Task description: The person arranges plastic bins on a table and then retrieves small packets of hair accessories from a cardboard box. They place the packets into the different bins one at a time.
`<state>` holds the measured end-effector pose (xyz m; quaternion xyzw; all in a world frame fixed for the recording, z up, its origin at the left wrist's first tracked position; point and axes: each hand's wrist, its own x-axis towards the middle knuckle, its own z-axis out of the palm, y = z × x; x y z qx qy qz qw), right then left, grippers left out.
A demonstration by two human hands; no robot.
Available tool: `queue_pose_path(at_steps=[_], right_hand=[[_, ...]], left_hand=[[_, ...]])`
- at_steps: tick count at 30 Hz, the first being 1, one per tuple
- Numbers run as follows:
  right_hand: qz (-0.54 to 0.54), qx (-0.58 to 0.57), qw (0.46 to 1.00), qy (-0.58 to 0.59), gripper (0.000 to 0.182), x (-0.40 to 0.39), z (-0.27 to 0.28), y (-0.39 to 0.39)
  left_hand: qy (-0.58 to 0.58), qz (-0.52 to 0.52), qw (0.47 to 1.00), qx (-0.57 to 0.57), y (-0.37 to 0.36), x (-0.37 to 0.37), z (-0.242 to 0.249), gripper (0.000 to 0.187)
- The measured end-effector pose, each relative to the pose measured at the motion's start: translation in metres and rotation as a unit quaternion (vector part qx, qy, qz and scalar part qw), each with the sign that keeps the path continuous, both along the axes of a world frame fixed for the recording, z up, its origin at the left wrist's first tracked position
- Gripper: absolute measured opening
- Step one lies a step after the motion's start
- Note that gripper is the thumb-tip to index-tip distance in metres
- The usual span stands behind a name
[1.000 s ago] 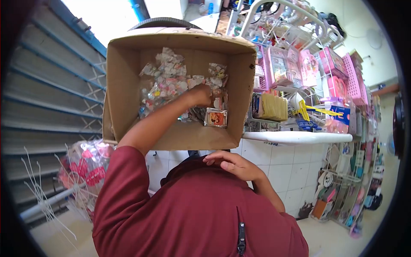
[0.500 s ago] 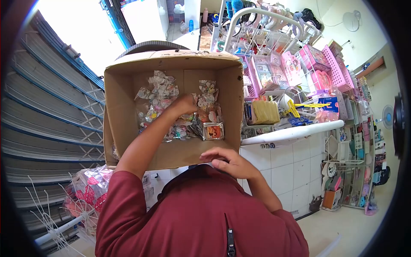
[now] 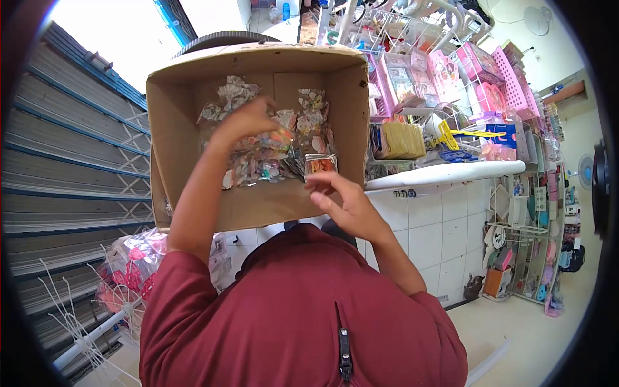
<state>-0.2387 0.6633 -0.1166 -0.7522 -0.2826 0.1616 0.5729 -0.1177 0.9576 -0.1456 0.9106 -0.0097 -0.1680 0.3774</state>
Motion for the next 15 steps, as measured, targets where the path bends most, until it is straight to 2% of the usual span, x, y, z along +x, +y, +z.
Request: queue_pose_path(at_steps=[2,3,4,5,6,8,9,10,11,12,14,15], right_hand=[[-0.015,0.005,1.0,-0.013,0.034,0.012,0.004,0.017],[-0.05,-0.063,0.995,-0.059,0.033,0.021,0.003,0.026],[-0.087,-0.13,0.982,-0.104,0.031,0.032,0.001,0.035],[-0.085,-0.222,0.953,-0.19,0.029,0.046,-0.001,0.044],[-0.083,-0.31,0.907,-0.273,0.027,0.062,-0.005,0.054],[-0.035,-0.393,0.861,-0.319,0.025,0.096,-0.028,0.07],[0.018,-0.449,0.854,-0.262,0.027,0.111,-0.03,0.083],[0.072,-0.5,0.838,-0.204,0.029,0.122,-0.032,0.097],[0.071,-0.5,0.838,-0.206,0.029,0.132,-0.05,0.107],[0.085,-0.511,0.833,-0.194,0.031,0.141,-0.083,0.116],[0.094,-0.521,0.826,-0.192,0.033,0.153,-0.112,0.127],[0.094,-0.527,0.83,-0.156,0.034,0.151,-0.117,0.13]], left_hand=[[0.007,0.073,0.994,-0.078,0.02,-0.022,0.029,0.058],[0.007,0.073,0.994,-0.077,0.031,-0.033,0.034,0.058],[0.0,0.096,0.985,-0.14,0.042,-0.045,0.038,0.063],[-0.006,0.118,0.972,-0.202,0.049,-0.056,0.04,0.067],[-0.005,0.115,0.973,-0.199,0.053,-0.068,0.041,0.067],[-0.032,0.158,0.911,-0.38,0.057,-0.095,0.043,0.066],[-0.031,0.156,0.912,-0.378,0.056,-0.108,0.043,0.066],[-0.024,0.163,0.834,-0.526,0.054,-0.12,0.038,0.067],[-0.017,0.165,0.732,-0.661,0.051,-0.131,0.033,0.068],[-0.02,0.163,0.733,-0.66,0.049,-0.14,0.028,0.068],[-0.027,0.088,0.519,-0.85,0.045,-0.148,0.015,0.078],[-0.057,0.079,0.532,-0.841,0.044,-0.15,0.012,0.084]])
